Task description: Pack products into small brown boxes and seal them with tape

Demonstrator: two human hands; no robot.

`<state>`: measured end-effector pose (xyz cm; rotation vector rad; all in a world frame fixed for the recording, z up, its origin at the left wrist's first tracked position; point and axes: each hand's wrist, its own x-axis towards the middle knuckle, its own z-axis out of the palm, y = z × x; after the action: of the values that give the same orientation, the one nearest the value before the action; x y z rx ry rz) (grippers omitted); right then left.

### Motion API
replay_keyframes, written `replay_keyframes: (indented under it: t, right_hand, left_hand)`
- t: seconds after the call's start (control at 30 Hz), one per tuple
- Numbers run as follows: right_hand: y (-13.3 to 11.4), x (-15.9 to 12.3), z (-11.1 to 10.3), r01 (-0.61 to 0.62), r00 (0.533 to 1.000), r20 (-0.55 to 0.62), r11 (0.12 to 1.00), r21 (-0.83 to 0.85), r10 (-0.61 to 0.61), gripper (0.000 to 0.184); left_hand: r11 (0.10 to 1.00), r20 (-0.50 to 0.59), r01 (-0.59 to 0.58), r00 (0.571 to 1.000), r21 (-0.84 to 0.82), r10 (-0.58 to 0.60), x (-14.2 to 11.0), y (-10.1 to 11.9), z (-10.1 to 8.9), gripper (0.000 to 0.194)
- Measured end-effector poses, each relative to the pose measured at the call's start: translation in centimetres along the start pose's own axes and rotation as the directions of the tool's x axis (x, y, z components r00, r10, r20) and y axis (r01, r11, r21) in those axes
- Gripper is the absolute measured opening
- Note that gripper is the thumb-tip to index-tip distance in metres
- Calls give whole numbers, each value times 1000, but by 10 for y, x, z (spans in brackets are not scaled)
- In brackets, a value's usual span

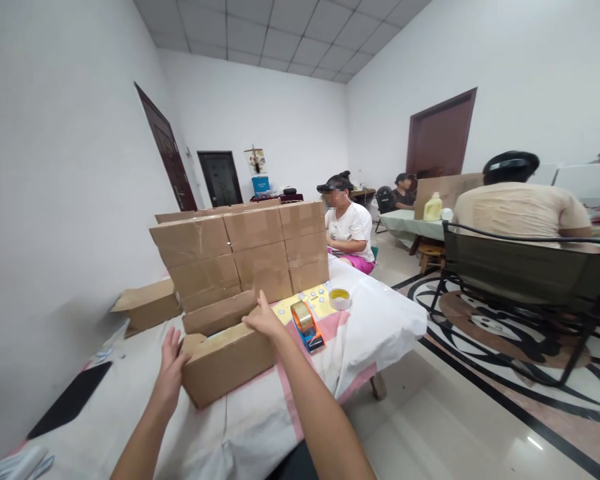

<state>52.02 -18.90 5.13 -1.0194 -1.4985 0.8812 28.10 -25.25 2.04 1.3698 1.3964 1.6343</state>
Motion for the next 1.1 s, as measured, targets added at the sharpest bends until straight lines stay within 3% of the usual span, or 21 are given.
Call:
replay_keyframes:
  t: [0.03,0.1,0.17,0.23,0.27,0.33,0.43,0.47,0.53,0.6,0.67,0.77,0.9,1.0,1.1]
  right_hand:
    - [1,3,-1,-2,999,46,999,47,-1,82]
    - [3,5,-1,33,997,60,996,78,-37,46]
    - [6,4,0,88,995,38,995,46,-89,14]
    - [7,2,3,117,993,28,993,-17,-116,23]
    - [8,0,5,133,991,22,989,-59,-132,25]
    - [7,-2,7,174,985,20,975,-139,-173,23]
    - [3,-7,1,201,979,62,963,-178,-193,16]
    - [2,-8,-5,193,981,39,963,-186,-189,15]
    - [3,-11,-23,104,979,-142,962,-253,-143,22]
    - [8,-14,-47,-85,918,-392,932,-351,-64,31]
    - [18,-18,-72,-241,868,-497,883,-403,11,37]
    - [36,-27,-96,-256,915,-397,869,-425,75,43]
    - [54,-33,-103,-232,944,-317,872,-431,94,52]
    - [58,-30,-102,-300,897,-404,917,-264,177,64]
    - [56,-27,-105,-333,837,-464,943,-9,291,53]
  left_hand:
    - [1000,10,4,1000,3,-4,0,0,-1,79]
    - [996,-2,-49,999,76,49,-1,1,-3,77]
    - [931,-22,-203,975,304,220,-5,3,-5,66]
    - [731,80,-368,914,575,398,-10,9,-5,51]
    - [614,169,-426,886,664,432,-13,13,-4,46]
    - [459,323,-487,862,743,392,-18,23,1,42]
    - [314,406,-493,862,811,304,-21,36,13,50]
    - [275,414,-487,865,829,284,-21,39,17,54]
    - [215,425,-478,870,852,251,-20,42,23,58]
    - [184,430,-472,874,862,224,-18,44,26,60]
    - [170,437,-468,879,867,192,-15,45,27,60]
    - [157,443,-461,886,873,135,-11,47,26,59]
    - [139,457,-469,883,872,112,-10,46,28,60]
    - [130,457,-477,876,869,154,-14,42,28,60]
    - [146,449,-475,875,868,180,-16,37,27,60]
